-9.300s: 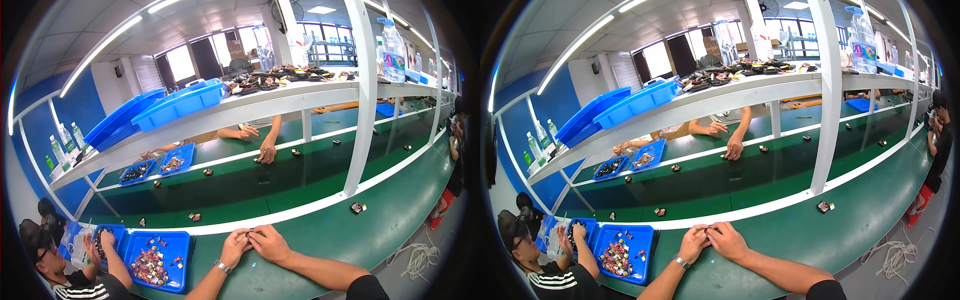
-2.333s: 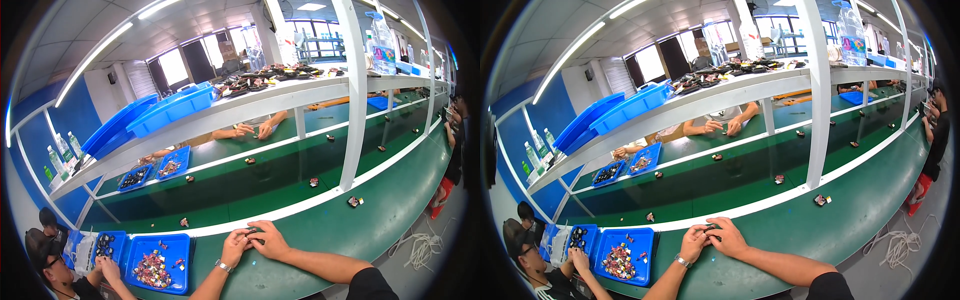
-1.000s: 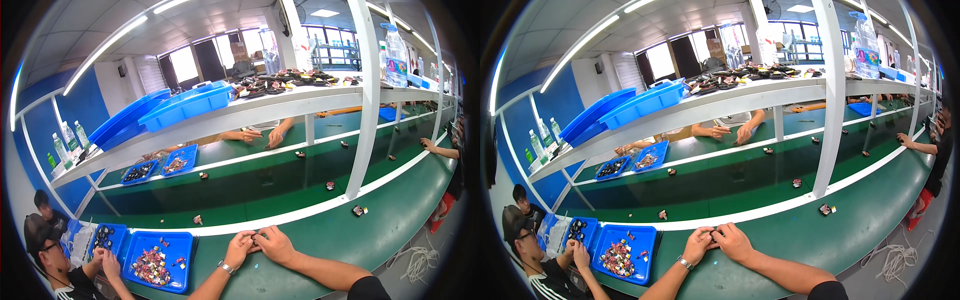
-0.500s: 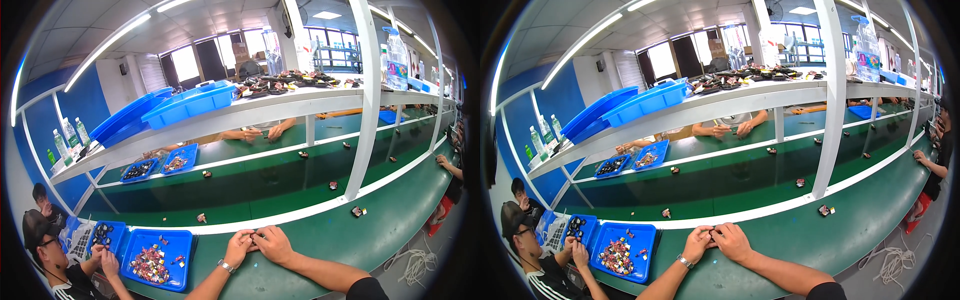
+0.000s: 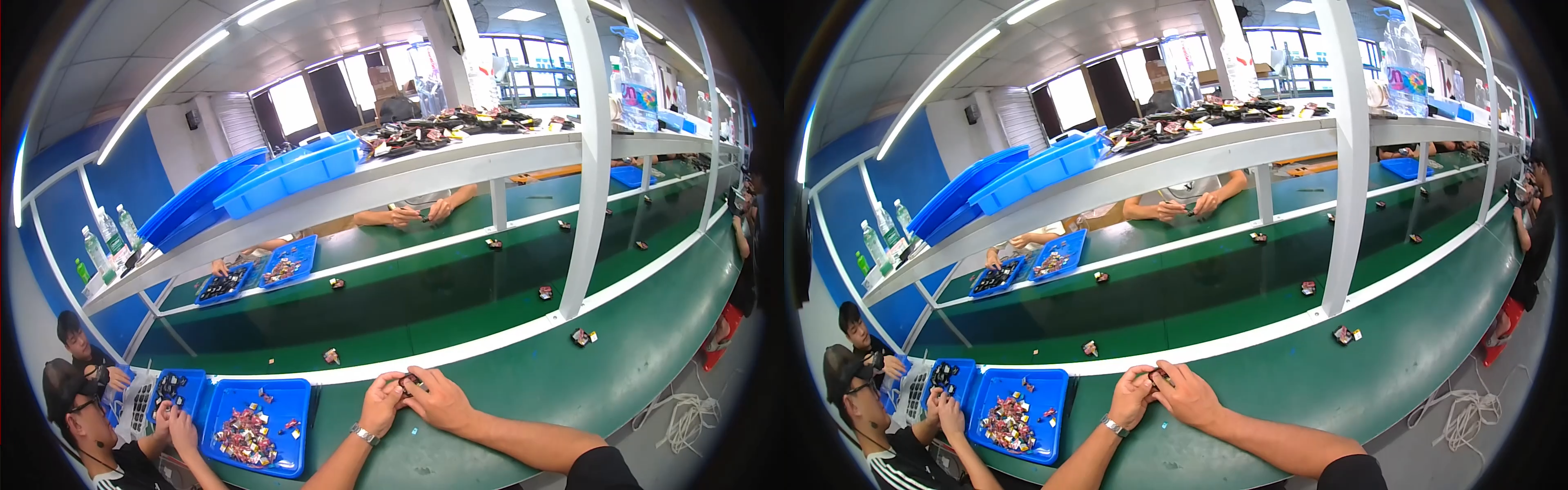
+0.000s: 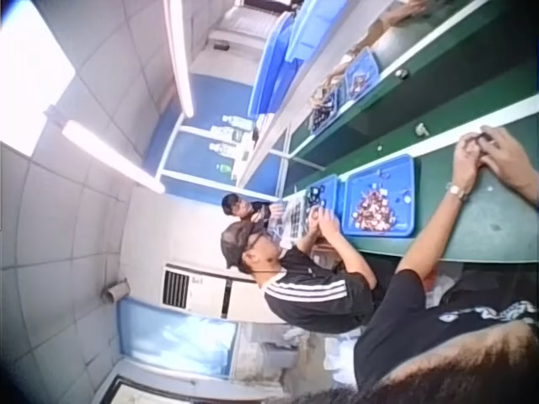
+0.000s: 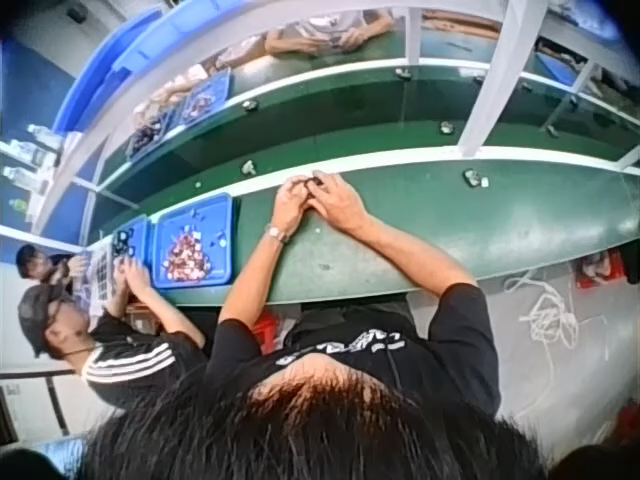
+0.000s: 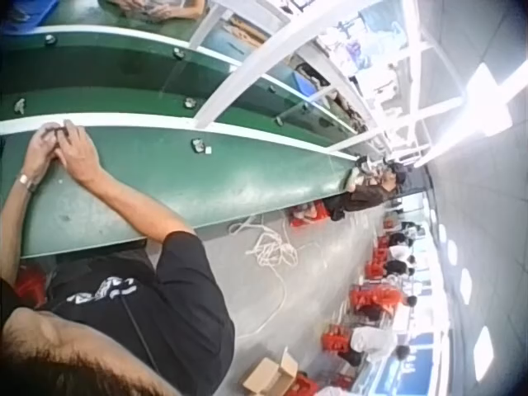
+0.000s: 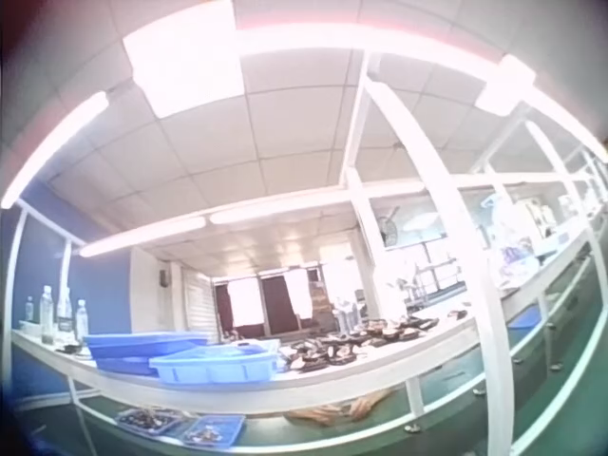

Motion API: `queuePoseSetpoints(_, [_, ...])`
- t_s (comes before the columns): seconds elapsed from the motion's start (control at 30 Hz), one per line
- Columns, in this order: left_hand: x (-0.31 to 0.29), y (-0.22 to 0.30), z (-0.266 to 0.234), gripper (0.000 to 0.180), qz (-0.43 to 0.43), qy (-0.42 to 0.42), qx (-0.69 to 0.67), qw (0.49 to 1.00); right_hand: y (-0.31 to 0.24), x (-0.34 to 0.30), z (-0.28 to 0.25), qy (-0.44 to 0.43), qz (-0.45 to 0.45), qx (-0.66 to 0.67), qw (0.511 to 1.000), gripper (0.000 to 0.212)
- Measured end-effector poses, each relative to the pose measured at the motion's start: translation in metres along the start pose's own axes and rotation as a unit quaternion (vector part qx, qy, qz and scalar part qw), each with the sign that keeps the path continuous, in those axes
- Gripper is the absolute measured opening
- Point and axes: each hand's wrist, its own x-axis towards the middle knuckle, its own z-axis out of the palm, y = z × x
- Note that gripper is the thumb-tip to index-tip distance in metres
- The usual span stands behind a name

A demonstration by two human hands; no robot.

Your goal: Assemble small electronic or mechanical parts at a factory workstation.

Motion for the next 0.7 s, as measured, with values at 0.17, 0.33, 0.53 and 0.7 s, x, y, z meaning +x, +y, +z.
queuePoseSetpoints(0.17, [0.004, -0.002, -0.003, 0.029, -0.001, -0.003, 0.017, 1.0, 0.009, -0.003, 0.012, 0.005, 0.008, 0.03, 1.0, 0.031])
queuePoseSetpoints(0.33, [0.003, 0.0, -0.001, 0.04, 0.04, 0.023, 0.057, 0.997, 0.04, 0.026, 0.028, -0.001, 0.058, 0.019, 0.998, 0.029])
queuePoseSetpoints(0.53, [0.01, 0.006, -0.013, 0.013, 0.134, 0.205, 0.232, 0.941, 0.121, 0.039, 0.057, -0.02, 0.221, -0.086, 0.971, 0.05])
queuePoseSetpoints(0.7, [0.009, 0.01, -0.024, 0.008, 0.215, 0.318, 0.326, 0.864, 0.054, 0.071, 0.069, 0.009, 0.122, -0.18, 0.976, 0.06])
